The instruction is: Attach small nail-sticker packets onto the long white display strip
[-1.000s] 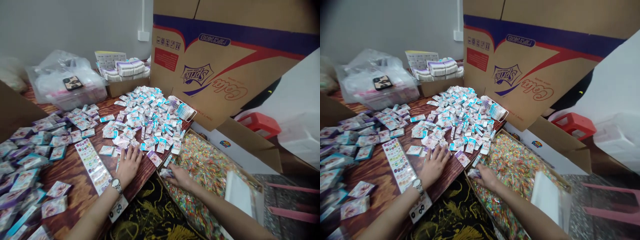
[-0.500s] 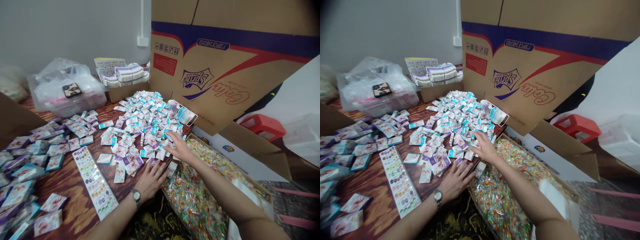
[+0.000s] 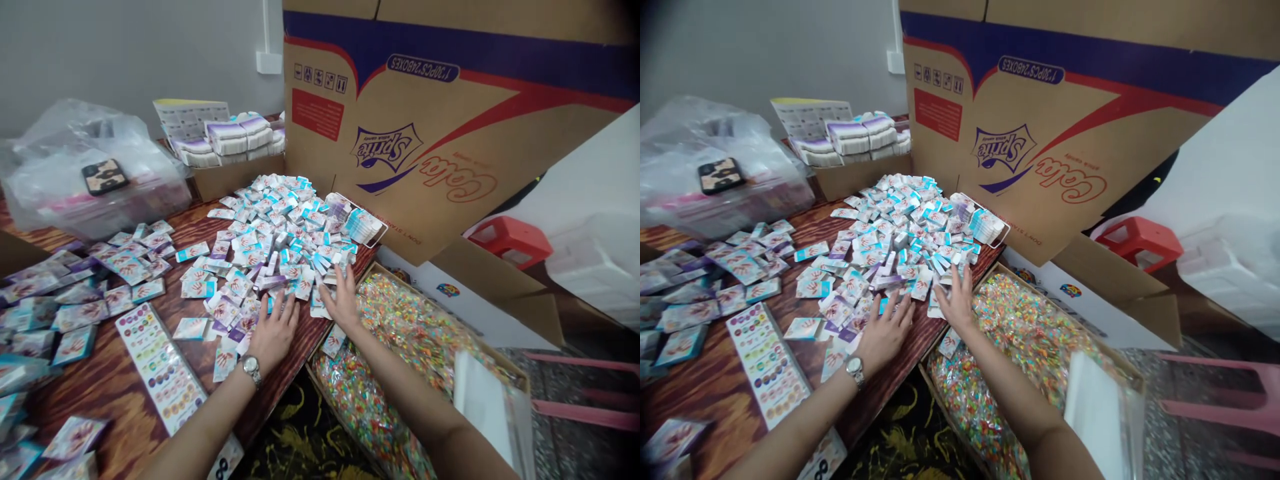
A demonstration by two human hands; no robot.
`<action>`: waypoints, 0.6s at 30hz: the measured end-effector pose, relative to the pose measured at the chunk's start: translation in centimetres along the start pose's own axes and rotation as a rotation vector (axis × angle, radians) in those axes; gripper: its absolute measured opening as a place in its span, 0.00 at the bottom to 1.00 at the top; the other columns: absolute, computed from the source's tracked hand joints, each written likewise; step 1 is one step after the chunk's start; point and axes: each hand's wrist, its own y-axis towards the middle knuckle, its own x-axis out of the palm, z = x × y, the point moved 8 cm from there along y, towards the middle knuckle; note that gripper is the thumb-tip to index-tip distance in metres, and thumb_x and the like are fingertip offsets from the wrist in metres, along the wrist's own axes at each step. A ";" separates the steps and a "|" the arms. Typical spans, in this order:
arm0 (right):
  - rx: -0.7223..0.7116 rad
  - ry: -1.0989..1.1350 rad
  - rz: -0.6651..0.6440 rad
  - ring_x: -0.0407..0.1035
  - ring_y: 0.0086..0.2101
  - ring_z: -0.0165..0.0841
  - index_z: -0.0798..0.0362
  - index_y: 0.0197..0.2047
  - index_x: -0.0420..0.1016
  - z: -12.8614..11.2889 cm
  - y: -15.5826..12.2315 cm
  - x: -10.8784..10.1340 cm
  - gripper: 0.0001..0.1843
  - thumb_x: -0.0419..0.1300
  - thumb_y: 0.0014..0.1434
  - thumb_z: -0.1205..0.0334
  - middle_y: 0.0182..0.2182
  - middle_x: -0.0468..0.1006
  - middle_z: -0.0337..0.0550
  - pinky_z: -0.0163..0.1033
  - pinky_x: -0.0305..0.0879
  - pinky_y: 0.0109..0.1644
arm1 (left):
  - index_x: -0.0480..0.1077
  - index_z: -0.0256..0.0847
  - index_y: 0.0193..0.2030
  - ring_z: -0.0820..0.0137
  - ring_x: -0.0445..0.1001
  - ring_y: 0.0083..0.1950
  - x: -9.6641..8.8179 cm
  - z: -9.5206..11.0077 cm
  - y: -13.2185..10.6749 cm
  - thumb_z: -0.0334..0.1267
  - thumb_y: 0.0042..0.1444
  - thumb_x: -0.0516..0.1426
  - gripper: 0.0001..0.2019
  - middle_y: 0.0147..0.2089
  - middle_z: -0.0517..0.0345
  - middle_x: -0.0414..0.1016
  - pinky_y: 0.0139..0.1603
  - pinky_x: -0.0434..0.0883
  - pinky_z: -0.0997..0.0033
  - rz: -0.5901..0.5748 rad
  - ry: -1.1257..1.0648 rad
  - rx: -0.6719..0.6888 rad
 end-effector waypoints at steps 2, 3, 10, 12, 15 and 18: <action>0.020 0.046 0.017 0.34 0.64 0.49 0.54 0.66 0.45 -1.8 1.2 1.2 0.35 0.49 0.61 0.49 0.66 0.38 0.57 0.59 0.45 0.62 | 0.63 0.35 0.59 0.47 0.50 0.67 -0.4 -0.3 0.0 0.31 0.58 0.48 0.21 0.64 0.40 0.58 0.62 0.46 0.35 0.015 -0.015 -0.041; 0.025 0.065 0.008 0.34 0.64 0.50 0.54 0.66 0.46 -2.5 1.8 1.6 0.35 0.49 0.61 0.49 0.66 0.39 0.58 0.59 0.44 0.62 | 0.63 0.34 0.59 0.48 0.50 0.67 -0.7 -0.3 -0.1 0.30 0.58 0.48 0.21 0.64 0.39 0.59 0.62 0.46 0.36 0.025 -0.021 -0.056; -0.149 0.115 -0.095 0.54 0.58 0.41 0.54 0.61 0.58 -2.8 2.4 -2.8 0.26 0.49 0.62 0.53 0.58 0.61 0.54 0.47 0.52 0.61 | 0.59 0.37 0.62 0.49 0.51 0.67 -1.4 3.4 -1.5 0.36 0.61 0.48 0.22 0.65 0.42 0.57 0.63 0.48 0.40 0.045 -0.065 0.071; -0.165 0.052 -0.147 0.64 0.50 0.38 0.53 0.53 0.65 -1.4 0.4 -4.5 0.18 0.48 0.64 0.54 0.48 0.71 0.51 0.44 0.59 0.56 | 0.58 0.38 0.62 0.50 0.50 0.67 -1.0 4.5 -1.9 0.37 0.61 0.48 0.22 0.65 0.42 0.57 0.62 0.48 0.40 0.022 -0.070 0.121; -0.155 -0.181 -0.386 0.67 0.43 0.41 0.52 0.46 0.70 1.0 -4.1 -3.6 0.16 0.50 0.62 0.52 0.39 0.76 0.49 0.45 0.63 0.48 | 0.60 0.37 0.60 0.50 0.51 0.66 -0.4 4.9 -2.3 0.38 0.61 0.48 0.21 0.63 0.41 0.59 0.62 0.47 0.38 0.000 -0.062 0.134; -0.178 -0.367 -0.460 0.63 0.49 0.49 0.54 0.54 0.66 2.0 -7.9 -1.8 0.26 0.57 0.57 0.48 0.44 0.75 0.54 0.52 0.60 0.50 | 0.62 0.36 0.59 0.49 0.53 0.66 -0.5 4.7 -3.1 0.38 0.60 0.49 0.20 0.63 0.40 0.60 0.62 0.46 0.39 0.003 -0.046 0.128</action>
